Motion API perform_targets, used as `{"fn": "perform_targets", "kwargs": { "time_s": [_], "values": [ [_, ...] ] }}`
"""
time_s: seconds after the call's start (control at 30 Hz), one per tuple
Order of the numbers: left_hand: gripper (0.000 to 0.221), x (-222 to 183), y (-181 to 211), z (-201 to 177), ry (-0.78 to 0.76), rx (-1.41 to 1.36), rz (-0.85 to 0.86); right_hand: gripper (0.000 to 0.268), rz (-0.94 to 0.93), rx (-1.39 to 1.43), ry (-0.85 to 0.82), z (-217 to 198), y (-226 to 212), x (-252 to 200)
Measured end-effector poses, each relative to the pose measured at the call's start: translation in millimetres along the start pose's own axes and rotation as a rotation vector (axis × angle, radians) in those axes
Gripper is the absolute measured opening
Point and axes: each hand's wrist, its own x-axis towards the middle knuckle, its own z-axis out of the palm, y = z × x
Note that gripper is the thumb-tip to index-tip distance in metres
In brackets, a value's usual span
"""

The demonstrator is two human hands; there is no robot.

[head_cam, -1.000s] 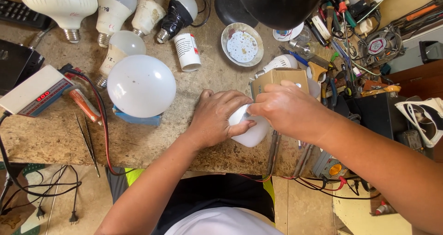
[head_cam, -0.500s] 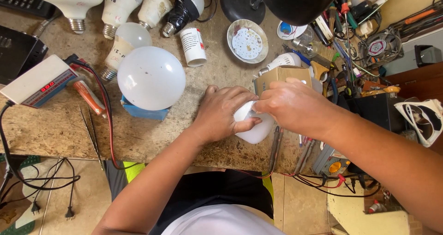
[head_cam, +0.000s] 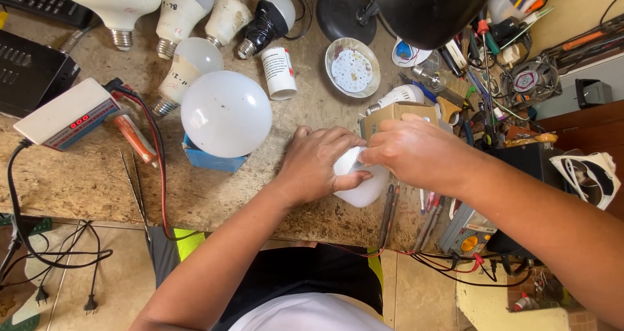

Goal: Organizing and inspecting various LED light bulbs on a workbench and marking one with a pen.

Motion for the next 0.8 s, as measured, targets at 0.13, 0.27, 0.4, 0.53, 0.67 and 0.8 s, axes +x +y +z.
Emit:
{"fn": "perform_targets", "kwargs": {
  "time_s": [0.13, 0.27, 0.4, 0.53, 0.67, 0.8],
  "values": [
    [0.06, 2, -1, 4, 0.006, 0.009, -0.01, 0.023, 0.033, -0.079, 0.095, 14, -7, -6],
    [0.059, 2, 0, 1, 0.003, 0.017, -0.022, 0.022, 0.125, -0.05, 0.277, 31, -16, -15],
    [0.057, 2, 0, 2, -0.005, 0.046, -0.006, 0.025, 0.216, 0.125, 0.322, 35, -22, -19],
    [0.056, -2, -2, 4, 0.0, 0.049, 0.028, 0.024, 0.246, 0.18, 0.22, 31, -17, -18],
    [0.056, -3, -1, 3, -0.014, 0.042, 0.029, 0.025, 0.227, 0.167, 0.204, 34, -14, -17],
    [0.056, -2, -4, 7, -0.025, 0.052, 0.02, 0.025, 0.272, 0.149, 0.218, 40, -26, -21]
  ]
}}
